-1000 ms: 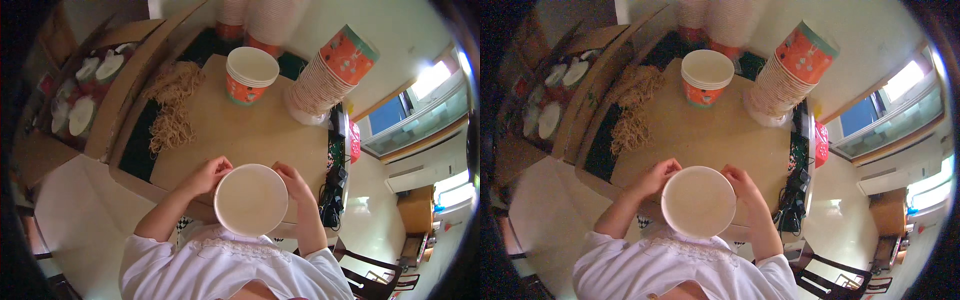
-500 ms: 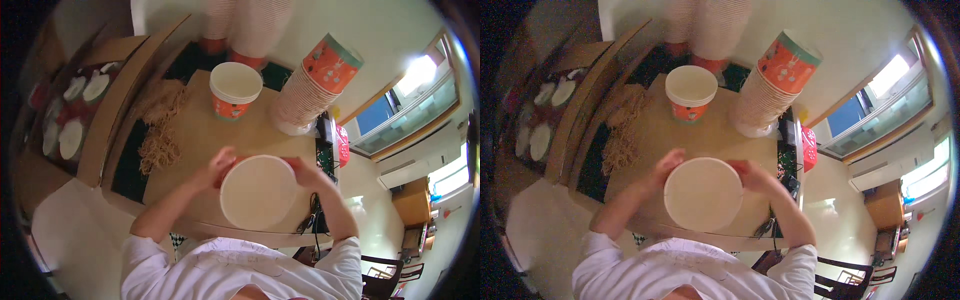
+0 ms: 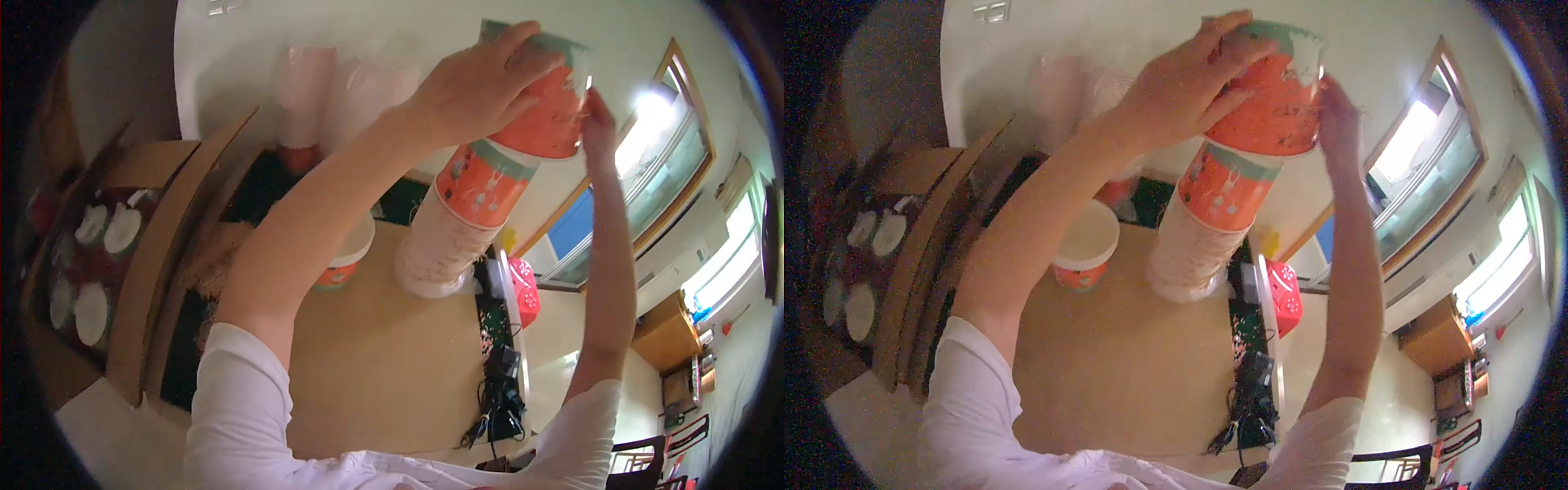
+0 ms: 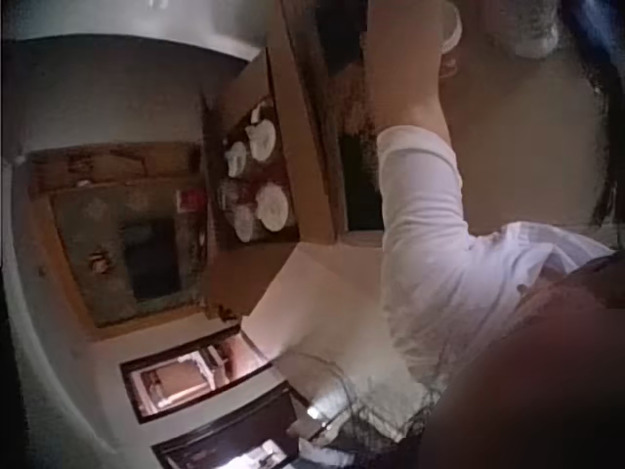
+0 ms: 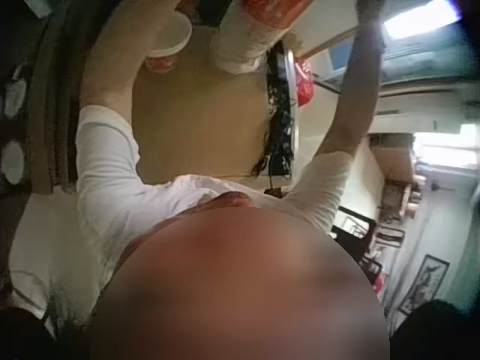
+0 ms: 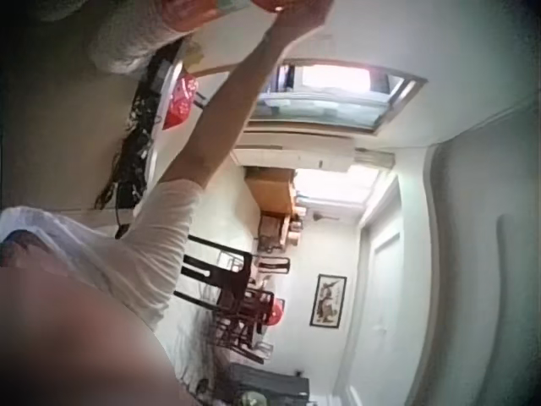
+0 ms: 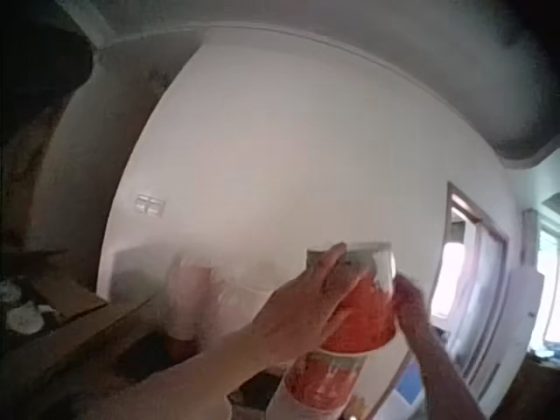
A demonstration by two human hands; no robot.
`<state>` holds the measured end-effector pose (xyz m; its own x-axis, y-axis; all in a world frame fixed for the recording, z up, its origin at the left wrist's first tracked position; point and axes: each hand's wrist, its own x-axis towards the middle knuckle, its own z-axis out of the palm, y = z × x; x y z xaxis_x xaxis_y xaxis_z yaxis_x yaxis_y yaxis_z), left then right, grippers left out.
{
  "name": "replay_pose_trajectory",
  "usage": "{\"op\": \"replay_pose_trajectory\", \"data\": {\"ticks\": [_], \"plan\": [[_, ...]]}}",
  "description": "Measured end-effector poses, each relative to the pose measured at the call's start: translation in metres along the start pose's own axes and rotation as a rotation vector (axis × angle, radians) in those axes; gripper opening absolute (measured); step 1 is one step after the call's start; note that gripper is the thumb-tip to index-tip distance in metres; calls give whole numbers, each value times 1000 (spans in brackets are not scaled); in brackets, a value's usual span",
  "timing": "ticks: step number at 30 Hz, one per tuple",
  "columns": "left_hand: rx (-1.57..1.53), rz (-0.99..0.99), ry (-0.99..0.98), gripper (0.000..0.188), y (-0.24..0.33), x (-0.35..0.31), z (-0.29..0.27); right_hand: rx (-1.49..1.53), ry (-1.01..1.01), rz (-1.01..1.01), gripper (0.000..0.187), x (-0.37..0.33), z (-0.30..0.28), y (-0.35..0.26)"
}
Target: Manually attaching string handles to paper bowls by threading them through pre-punched holes.
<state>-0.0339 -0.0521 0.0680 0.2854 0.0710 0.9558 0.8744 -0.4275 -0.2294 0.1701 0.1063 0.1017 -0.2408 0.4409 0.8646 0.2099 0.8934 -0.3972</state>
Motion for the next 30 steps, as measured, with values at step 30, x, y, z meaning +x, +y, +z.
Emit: {"op": "replay_pose_trajectory", "data": {"ticks": [30], "plan": [[328, -1336, -80, 37, 3, -331, -69, 192, -507, 382, 20, -281, 208, 11]]}}
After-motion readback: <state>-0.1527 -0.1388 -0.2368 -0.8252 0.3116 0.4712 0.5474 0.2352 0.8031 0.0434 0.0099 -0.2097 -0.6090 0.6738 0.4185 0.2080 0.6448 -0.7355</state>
